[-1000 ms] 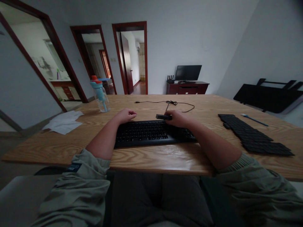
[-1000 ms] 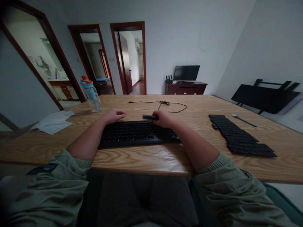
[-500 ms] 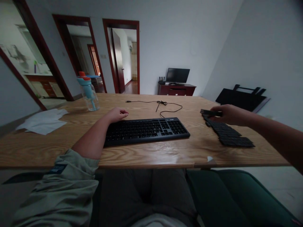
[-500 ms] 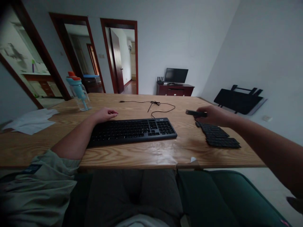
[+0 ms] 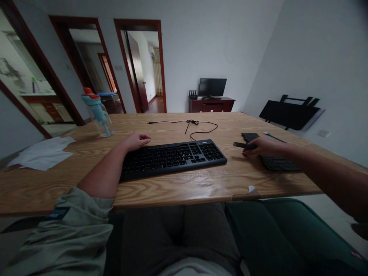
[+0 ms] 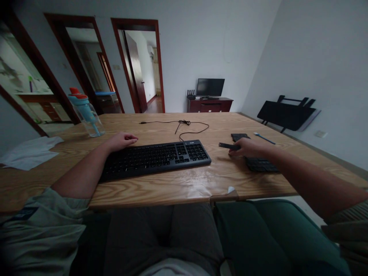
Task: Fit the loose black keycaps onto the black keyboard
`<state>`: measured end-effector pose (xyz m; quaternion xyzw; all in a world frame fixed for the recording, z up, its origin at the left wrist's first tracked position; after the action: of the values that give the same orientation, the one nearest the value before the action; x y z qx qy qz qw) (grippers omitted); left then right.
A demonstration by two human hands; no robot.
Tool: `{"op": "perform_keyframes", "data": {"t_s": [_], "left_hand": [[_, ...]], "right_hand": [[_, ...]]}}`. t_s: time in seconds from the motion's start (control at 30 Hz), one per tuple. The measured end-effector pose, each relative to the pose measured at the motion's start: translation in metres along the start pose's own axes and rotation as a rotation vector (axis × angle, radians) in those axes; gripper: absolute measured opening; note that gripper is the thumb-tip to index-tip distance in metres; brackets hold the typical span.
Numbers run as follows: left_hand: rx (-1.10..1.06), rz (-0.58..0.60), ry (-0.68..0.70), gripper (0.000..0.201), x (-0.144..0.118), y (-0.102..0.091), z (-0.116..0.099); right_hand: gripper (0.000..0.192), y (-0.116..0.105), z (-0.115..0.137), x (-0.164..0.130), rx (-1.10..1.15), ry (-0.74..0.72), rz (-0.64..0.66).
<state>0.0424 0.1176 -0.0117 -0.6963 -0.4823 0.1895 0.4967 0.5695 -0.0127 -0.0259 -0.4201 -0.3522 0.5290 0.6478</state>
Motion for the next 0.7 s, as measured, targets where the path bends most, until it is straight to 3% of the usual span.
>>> {"op": "perform_keyframes", "data": {"t_s": [0.07,0.1,0.37,0.7], "left_hand": [[0.000,0.002,-0.002,0.041,-0.001,0.000,-0.001],[0.000,0.004,-0.002,0.041,-0.001,0.000,-0.002],[0.012,0.033,0.023,0.046,0.002,0.003,0.003],[-0.009,0.017,0.018,0.046,0.003,0.004,0.005]], "right_hand": [[0.033,0.011,0.000,0.000,-0.080,0.010,0.155],[0.034,0.010,-0.001,0.002,-0.100,0.016,0.168],[0.038,0.005,-0.021,0.018,-0.186,0.072,0.187],[0.041,0.002,-0.027,0.014,-0.207,0.052,0.173]]}}
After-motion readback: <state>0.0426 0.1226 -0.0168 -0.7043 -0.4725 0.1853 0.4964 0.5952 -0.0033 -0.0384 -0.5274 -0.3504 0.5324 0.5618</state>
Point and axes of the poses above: each hand's wrist, its own x-axis towards the middle knuckle, its own y-axis out of the palm, z = x × y, the point moved 8 cm from there along x, towards the middle knuckle, and after that the axes turned 9 degrees about y, right-handed, at the moved point
